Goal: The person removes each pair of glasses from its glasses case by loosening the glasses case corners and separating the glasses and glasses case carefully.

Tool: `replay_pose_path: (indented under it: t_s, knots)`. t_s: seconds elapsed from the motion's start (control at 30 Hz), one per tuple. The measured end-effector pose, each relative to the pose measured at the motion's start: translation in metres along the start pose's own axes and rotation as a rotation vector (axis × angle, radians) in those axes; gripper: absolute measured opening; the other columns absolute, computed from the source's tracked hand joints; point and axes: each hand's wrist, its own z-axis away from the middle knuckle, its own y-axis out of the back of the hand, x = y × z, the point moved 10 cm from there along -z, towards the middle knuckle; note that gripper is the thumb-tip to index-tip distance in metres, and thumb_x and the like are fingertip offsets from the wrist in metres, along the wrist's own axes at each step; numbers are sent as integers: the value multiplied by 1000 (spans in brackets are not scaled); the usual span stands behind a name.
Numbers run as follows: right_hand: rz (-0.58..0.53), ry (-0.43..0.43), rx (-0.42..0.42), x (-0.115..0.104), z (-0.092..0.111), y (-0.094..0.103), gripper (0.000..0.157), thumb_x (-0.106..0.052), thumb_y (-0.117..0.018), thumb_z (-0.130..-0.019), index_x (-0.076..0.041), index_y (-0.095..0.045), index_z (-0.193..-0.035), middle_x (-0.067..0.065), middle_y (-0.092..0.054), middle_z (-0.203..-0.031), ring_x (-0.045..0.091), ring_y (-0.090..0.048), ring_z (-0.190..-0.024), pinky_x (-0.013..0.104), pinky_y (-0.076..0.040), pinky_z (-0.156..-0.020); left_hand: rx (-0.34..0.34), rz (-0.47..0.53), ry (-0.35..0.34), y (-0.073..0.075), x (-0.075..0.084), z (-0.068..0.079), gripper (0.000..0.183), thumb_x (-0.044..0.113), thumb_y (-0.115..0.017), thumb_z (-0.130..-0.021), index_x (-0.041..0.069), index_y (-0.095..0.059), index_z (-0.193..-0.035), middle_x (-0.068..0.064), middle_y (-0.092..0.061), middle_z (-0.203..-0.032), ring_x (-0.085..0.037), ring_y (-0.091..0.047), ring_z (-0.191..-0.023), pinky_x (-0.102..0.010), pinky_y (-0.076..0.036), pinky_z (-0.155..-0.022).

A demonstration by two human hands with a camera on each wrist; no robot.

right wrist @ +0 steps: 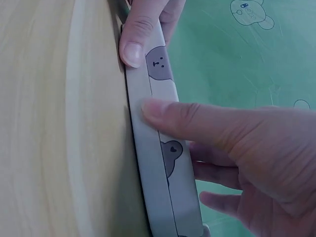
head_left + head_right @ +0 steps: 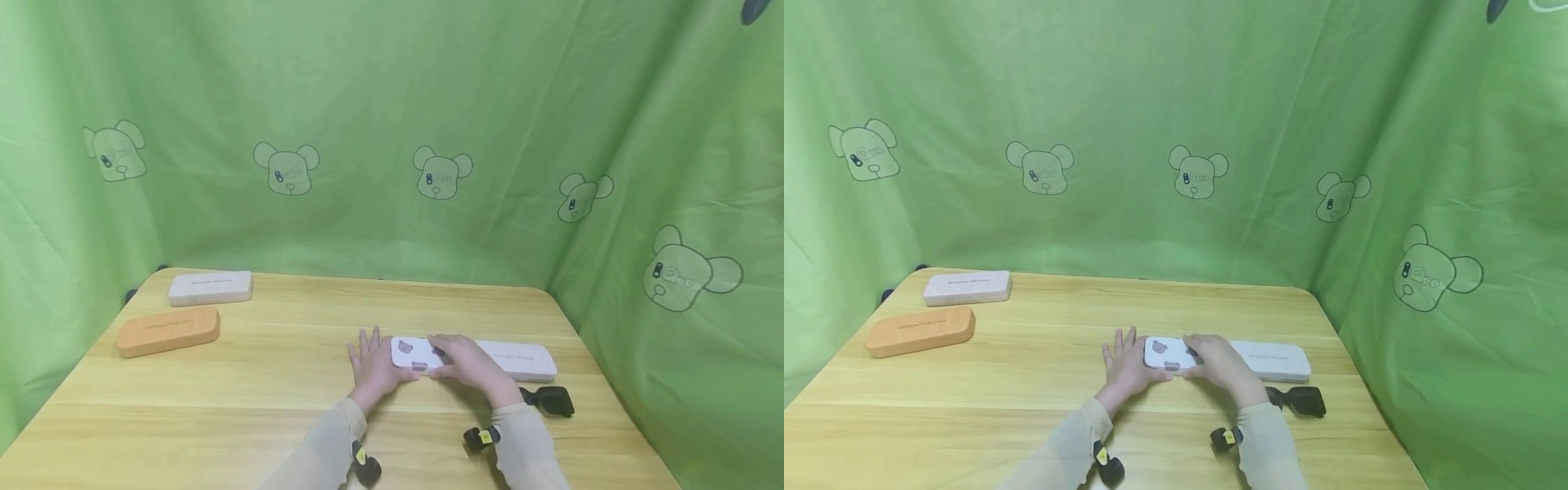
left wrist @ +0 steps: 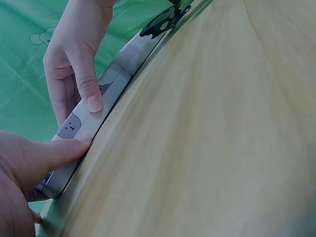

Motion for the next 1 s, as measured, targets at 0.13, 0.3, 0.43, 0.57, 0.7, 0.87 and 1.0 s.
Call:
replay_pose_path:
  t_s: [0.13, 0.3, 0.43, 0.57, 0.7, 0.87, 1.0]
  knots:
    - [-32, 7, -10, 1, 1, 1, 71, -29, -78, -79, 2, -51, -137, 23, -55, -138, 40, -53, -127, 54, -40, -111, -2, -3, 4, -1, 0, 0, 84, 48, -87, -61, 12, -56, -130, -19, -27, -159, -43, -8, -151, -66, 3, -119]
    - [-82, -6, -29, 5, 2, 0, 68, -29, -75, -82, 1, -50, -138, 22, -54, -141, 40, -51, -130, 54, -38, -112, -8, -4, 9, -2, -1, 0, 84, 48, -87, -62, 13, -56, -131, -18, -26, -160, -43, -6, -151, -65, 4, -119]
    - [-113, -18, -35, 10, 2, 1, 66, -31, -74, -84, 0, -52, -138, 20, -55, -140, 39, -51, -131, 54, -38, -112, -10, 3, 7, -1, -1, -1, 85, 48, -87, -62, 13, -55, -132, -19, -26, -160, -43, -6, -151, -66, 5, -119]
    - [-132, -28, -34, 17, 1, 1, 63, -35, -72, -86, -4, -53, -138, 17, -56, -140, 37, -51, -132, 53, -38, -112, -11, 9, 9, -2, -1, -1, 86, 48, -87, -62, 13, -55, -134, -18, -26, -160, -43, -5, -151, -65, 5, -119]
    - [-147, -33, -38, 22, 1, -1, 62, -39, -69, -88, -7, -53, -139, 16, -55, -142, 36, -50, -133, 52, -38, -113, -12, 7, 12, -2, -1, -2, 87, 48, -87, -61, 14, -54, -134, -18, -26, -160, -43, -5, -151, -65, 5, -119]
    - [-168, -35, -50, 25, 3, -2, 63, -44, -64, -90, -8, -52, -140, 16, -52, -145, 37, -47, -135, 54, -36, -114, -14, 13, 13, -2, -1, -1, 88, 47, -87, -61, 12, -54, -135, -19, -26, -160, -43, -5, -151, -65, 5, -119]
    - [-180, -22, -41, 26, 3, -1, 62, -45, -62, -92, -9, -51, -141, 16, -50, -147, 37, -46, -136, 54, -35, -115, -15, 12, 14, -3, -1, -2, 89, 47, -87, -61, 11, -53, -135, -19, -26, -160, -43, -5, -151, -65, 5, -119]
